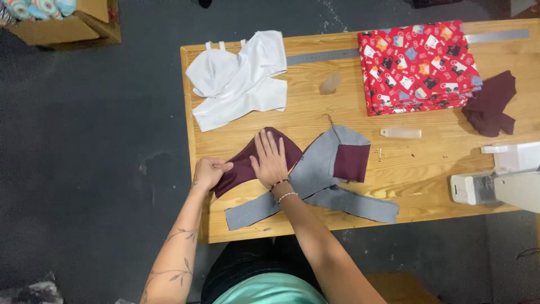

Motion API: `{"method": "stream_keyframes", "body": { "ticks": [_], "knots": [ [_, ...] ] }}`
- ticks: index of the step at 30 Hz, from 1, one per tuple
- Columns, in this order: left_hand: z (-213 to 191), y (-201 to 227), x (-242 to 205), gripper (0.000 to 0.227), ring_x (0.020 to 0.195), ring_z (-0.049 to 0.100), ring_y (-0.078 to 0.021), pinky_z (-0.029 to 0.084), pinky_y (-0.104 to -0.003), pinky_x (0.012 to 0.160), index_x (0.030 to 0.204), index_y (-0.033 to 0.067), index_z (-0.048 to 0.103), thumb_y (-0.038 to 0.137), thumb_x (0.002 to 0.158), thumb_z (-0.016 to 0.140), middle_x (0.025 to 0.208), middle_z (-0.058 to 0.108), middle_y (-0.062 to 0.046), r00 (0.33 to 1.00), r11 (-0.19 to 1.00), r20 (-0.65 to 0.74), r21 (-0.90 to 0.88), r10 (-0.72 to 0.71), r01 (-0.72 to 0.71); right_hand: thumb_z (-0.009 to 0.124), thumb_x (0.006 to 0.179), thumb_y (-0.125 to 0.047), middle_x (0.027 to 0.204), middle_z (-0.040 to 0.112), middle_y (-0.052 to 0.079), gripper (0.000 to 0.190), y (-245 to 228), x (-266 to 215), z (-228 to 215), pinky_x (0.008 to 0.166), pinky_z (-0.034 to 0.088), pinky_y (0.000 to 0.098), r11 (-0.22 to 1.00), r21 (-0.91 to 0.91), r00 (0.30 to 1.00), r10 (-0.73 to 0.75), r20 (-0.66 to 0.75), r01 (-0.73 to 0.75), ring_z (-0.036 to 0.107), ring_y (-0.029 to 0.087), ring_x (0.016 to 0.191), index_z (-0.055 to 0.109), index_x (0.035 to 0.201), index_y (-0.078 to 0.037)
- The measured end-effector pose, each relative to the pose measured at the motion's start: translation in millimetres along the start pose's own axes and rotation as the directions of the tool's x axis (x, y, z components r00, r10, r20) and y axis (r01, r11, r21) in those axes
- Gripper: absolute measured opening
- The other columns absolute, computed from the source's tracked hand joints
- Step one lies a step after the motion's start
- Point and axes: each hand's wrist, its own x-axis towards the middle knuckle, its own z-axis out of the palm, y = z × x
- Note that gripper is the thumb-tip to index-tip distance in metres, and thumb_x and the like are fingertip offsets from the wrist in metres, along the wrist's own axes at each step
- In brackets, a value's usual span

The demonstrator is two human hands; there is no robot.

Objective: Aligning and pinning fabric pieces together on a workbench in preparation for sewing.

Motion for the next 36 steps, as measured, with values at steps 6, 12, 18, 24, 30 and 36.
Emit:
{"method": "stream_keyframes", "body": {
  "ticks": [6,12,18,24,30,36],
  "knots": [
    [-13,23,-22,0.024,0.082,0.064,-0.0146,0.052,-0.028,0.073,0.106,0.0119,0.08,0.021,0.086,0.073,0.087,0.076,-0.004,0.996,0.972,0.061,-0.225,-0.057,0.07,0.043,0.091,-0.069,0.165,0.027,0.006,0.081,1,1,14,0.124,0.009,0.0616,1.0,-0.018,0.994,0.008,-0.106,-0.01,0.02,0.033,0.153,0.028,0.16,-0.03],
    [-26,2,-13,0.037,0.083,0.071,-0.0159,0.052,-0.026,0.068,0.1,0.0146,0.081,0.026,0.067,0.093,0.09,0.079,-0.006,0.996,0.988,-0.072,-0.147,-0.053,0.042,0.053,0.069,-0.089,0.166,0.024,0.007,0.108,-2,2,11,0.122,0.004,0.0688,0.999,-0.018,0.997,0.026,-0.07,-0.027,0.013,0.04,0.153,0.029,0.159,-0.033],
    [-44,32,-47,0.033,0.077,0.073,-0.0245,0.056,-0.036,0.064,0.082,0.0158,0.076,0.044,0.071,0.089,0.071,0.073,-0.001,0.97,0.946,-0.169,0.304,0.173,-0.115,0.052,0.063,-0.094,0.168,0.018,0.006,0.117,-5,2,2,0.121,0.0,0.0701,0.998,-0.042,0.998,0.04,0.043,-0.038,0.009,0.041,0.154,0.021,0.161,-0.036],
    [11,37,-38,0.03,0.109,0.06,-0.0284,0.051,-0.042,0.093,0.112,0.0192,0.067,0.012,0.084,0.074,0.103,0.063,-0.008,0.712,0.678,-0.142,0.477,0.687,-0.559,0.057,0.057,-0.091,0.168,0.019,0.008,0.123,-4,3,3,0.121,0.006,0.0699,0.996,-0.079,0.997,0.048,0.065,-0.042,0.012,0.042,0.153,0.023,0.16,-0.034],
    [60,17,-20,0.04,0.13,0.053,-0.0387,0.042,-0.047,0.113,0.142,0.0009,0.053,0.0,0.102,0.046,0.136,0.057,-0.023,0.376,0.392,-0.111,0.305,0.92,-0.868,0.06,0.063,-0.069,0.167,0.023,0.011,0.112,-1,0,5,0.12,0.006,0.0685,0.998,-0.058,1.0,-0.012,0.006,0.012,0.013,0.043,0.153,0.027,0.161,-0.025],
    [43,10,-40,0.049,0.143,0.042,-0.0304,0.036,-0.043,0.118,0.152,0.0068,0.043,0.017,0.104,0.047,0.156,0.043,-0.016,0.367,0.291,0.016,0.577,0.93,-0.763,0.059,0.072,-0.049,0.166,0.026,0.011,0.098,28,-5,-6,0.123,0.017,0.0587,0.98,0.046,0.981,-0.194,0.009,0.193,0.024,0.036,0.152,0.028,0.161,-0.019]
  ]
}}
